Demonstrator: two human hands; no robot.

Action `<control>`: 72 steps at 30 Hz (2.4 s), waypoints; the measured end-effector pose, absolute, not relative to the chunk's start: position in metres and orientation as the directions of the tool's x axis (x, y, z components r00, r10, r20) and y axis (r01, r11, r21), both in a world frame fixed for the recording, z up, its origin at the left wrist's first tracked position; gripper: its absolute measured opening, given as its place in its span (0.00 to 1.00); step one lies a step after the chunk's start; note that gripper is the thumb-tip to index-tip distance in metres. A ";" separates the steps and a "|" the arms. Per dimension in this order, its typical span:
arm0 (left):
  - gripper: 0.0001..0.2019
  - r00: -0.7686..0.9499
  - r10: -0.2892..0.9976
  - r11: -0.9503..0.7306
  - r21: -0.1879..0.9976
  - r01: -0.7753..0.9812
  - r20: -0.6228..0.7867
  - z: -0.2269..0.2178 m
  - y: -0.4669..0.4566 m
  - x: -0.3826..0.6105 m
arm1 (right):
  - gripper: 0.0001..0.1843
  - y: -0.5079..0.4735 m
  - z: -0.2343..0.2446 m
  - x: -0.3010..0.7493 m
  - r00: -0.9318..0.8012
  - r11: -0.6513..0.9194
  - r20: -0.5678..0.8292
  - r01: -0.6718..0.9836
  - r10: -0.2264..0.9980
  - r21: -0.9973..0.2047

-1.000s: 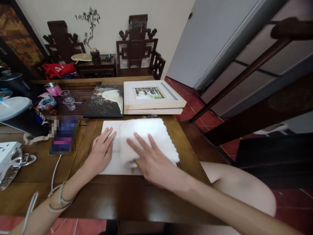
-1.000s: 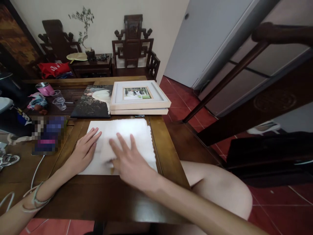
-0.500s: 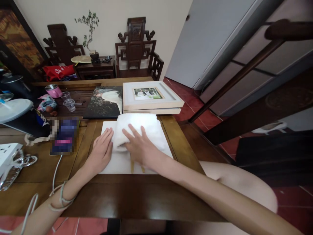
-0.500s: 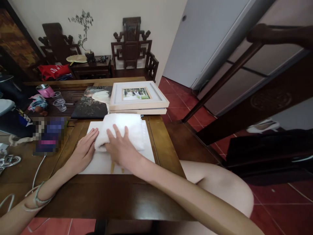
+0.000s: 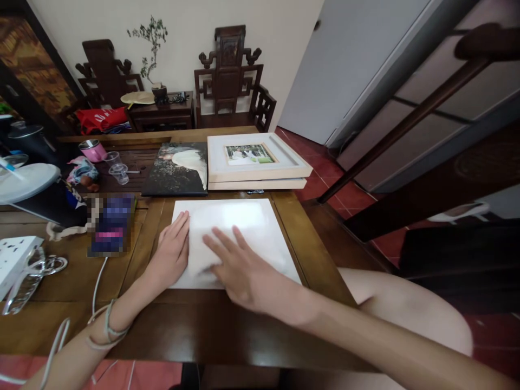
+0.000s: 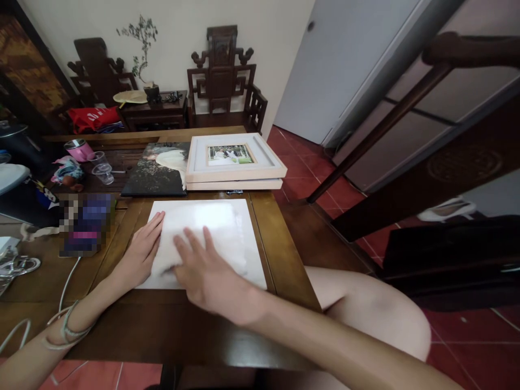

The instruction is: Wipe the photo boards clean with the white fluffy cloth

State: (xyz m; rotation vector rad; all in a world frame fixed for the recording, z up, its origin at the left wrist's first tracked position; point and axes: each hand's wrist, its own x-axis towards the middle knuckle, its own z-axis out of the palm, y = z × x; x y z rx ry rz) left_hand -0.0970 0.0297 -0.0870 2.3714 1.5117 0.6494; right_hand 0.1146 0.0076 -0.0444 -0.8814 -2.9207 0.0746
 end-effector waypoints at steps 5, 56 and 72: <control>0.26 0.377 0.895 -0.446 0.449 0.774 0.239 -0.089 0.030 -0.100 | 0.18 0.052 -0.042 0.094 -0.774 0.774 -0.038 0.630 0.633 0.065; 0.21 0.253 0.917 -0.385 0.513 0.768 0.309 -0.082 0.025 -0.089 | 0.19 0.095 -0.003 0.091 -0.733 0.668 0.033 0.599 0.679 -0.441; 0.25 0.257 0.933 -0.352 0.496 0.794 0.250 -0.084 0.023 -0.089 | 0.18 -0.027 -0.055 0.200 -0.738 0.787 0.274 0.574 0.617 -0.226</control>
